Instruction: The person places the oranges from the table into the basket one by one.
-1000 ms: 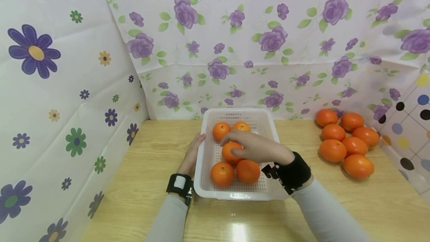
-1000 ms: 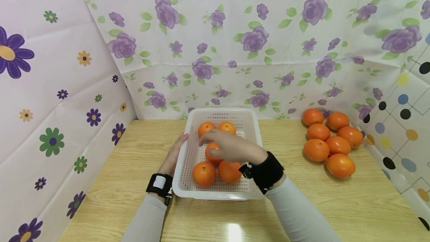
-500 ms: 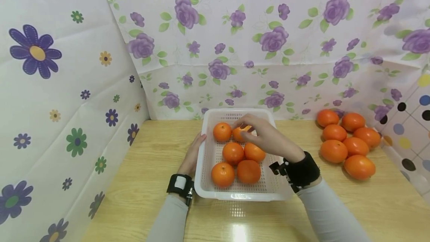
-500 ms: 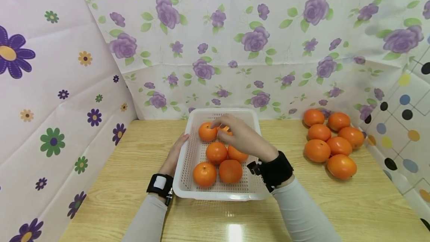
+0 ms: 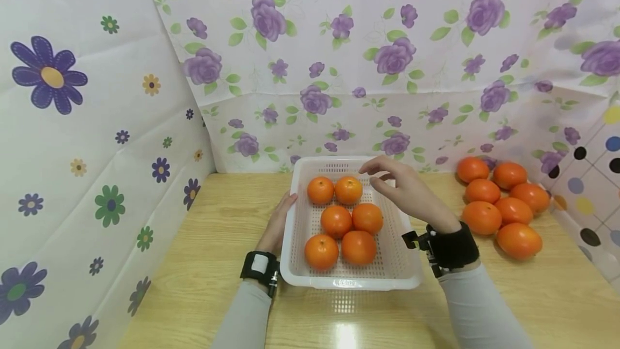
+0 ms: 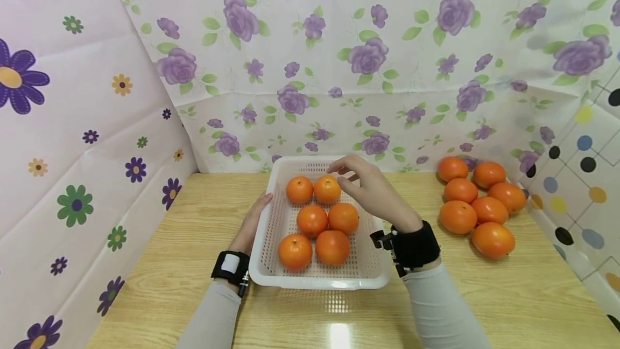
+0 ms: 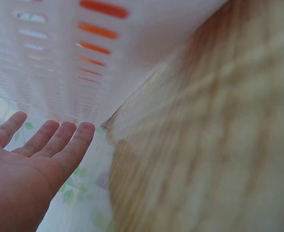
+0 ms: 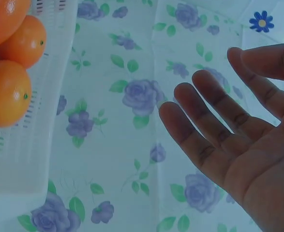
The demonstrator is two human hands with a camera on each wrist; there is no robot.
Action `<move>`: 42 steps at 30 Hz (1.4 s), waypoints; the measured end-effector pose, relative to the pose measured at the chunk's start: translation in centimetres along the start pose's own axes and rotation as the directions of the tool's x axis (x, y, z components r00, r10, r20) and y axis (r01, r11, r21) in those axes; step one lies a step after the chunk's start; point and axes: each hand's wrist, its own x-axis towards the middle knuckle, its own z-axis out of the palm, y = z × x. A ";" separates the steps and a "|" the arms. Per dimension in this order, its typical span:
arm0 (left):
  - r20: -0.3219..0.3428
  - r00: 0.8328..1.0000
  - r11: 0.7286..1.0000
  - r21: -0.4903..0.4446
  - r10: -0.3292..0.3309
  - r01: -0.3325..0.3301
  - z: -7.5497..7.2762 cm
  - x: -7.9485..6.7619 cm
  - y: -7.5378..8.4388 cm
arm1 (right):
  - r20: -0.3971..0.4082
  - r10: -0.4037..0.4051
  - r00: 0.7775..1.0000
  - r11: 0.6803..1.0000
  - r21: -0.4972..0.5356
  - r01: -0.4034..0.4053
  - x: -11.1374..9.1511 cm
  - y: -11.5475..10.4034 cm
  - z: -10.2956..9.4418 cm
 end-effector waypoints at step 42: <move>-0.005 1.000 1.000 -0.011 0.028 -0.028 0.1 0.1 0.1 | -0.554 0.395 0.732 0.904 0.091 -0.419 -11.5 3.8 -10.1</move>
